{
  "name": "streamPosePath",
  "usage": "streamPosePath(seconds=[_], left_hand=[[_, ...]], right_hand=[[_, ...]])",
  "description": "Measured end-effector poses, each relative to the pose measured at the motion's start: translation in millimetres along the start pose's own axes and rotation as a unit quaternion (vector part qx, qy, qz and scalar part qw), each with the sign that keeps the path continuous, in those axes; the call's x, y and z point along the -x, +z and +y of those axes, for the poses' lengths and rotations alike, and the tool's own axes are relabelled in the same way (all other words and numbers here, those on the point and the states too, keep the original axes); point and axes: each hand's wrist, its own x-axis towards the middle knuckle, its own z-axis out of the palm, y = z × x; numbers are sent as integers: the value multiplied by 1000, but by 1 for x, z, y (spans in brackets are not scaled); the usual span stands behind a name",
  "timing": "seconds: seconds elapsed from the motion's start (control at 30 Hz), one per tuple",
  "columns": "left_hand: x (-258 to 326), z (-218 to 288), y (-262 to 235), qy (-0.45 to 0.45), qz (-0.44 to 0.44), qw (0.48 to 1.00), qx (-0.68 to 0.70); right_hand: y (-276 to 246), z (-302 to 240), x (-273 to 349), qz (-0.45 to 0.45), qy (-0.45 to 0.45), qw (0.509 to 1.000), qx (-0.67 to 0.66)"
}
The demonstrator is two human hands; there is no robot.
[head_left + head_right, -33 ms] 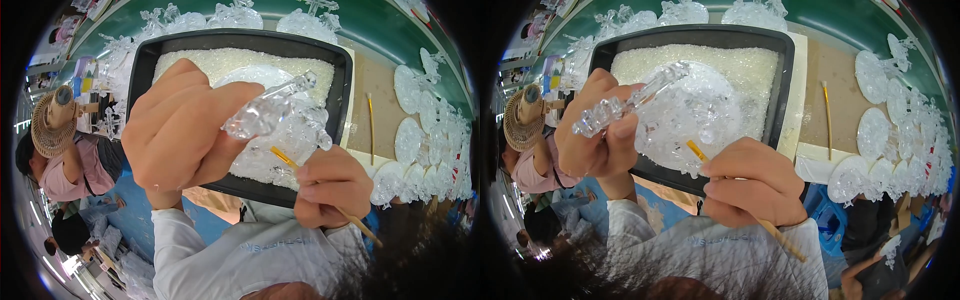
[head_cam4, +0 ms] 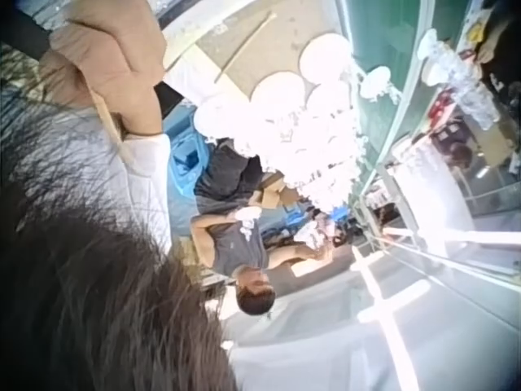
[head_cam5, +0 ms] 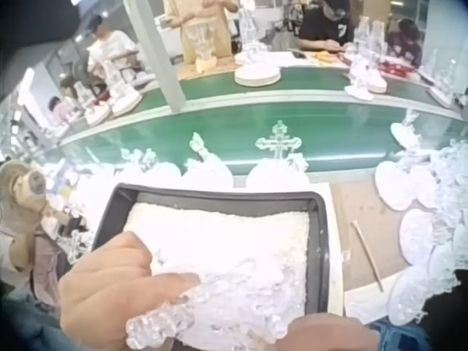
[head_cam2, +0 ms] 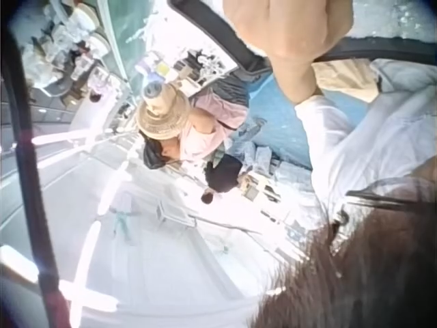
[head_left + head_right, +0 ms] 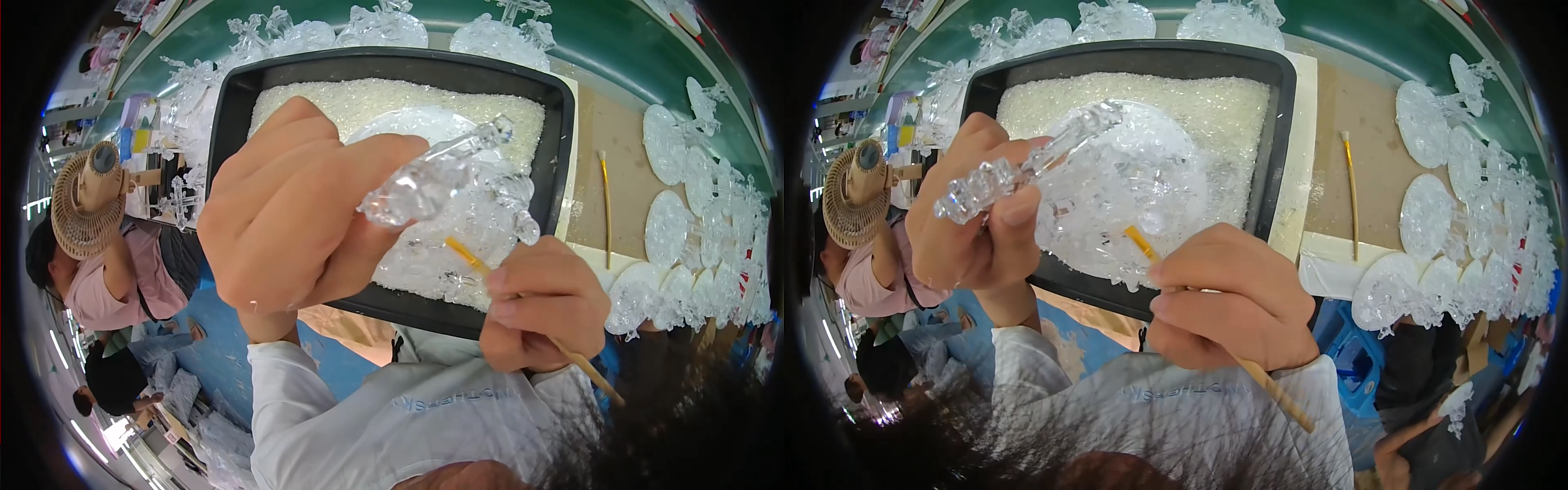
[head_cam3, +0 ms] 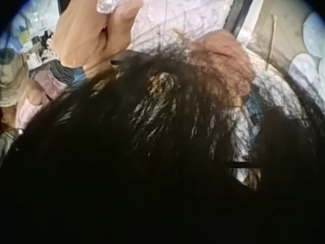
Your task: Applying adhesive with a brush and coating plastic snowflake and cross ornaments with glitter at a factory assembly line.
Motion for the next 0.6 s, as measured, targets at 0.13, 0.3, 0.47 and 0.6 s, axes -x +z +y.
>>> streamPosePath(seconds=[0.13, 0.3, 0.47, 0.6], left_hand=[[0, 0, 4, 9, 26, 1000, -2], [-1, 0, 4, -3, 24, 1000, 1], [-1, 3, 5, -19, 23, 999, -13], [1, 1, 8, -10, 35, 999, 1]], right_hand=[[-2, 4, 3, 7, -14, 1000, -23], [-3, -1, -2, -19, -1, 1000, 9], [-3, -3, 2, 18, 29, 999, 9], [2, -5, -1, 8, 40, 997, 60]])
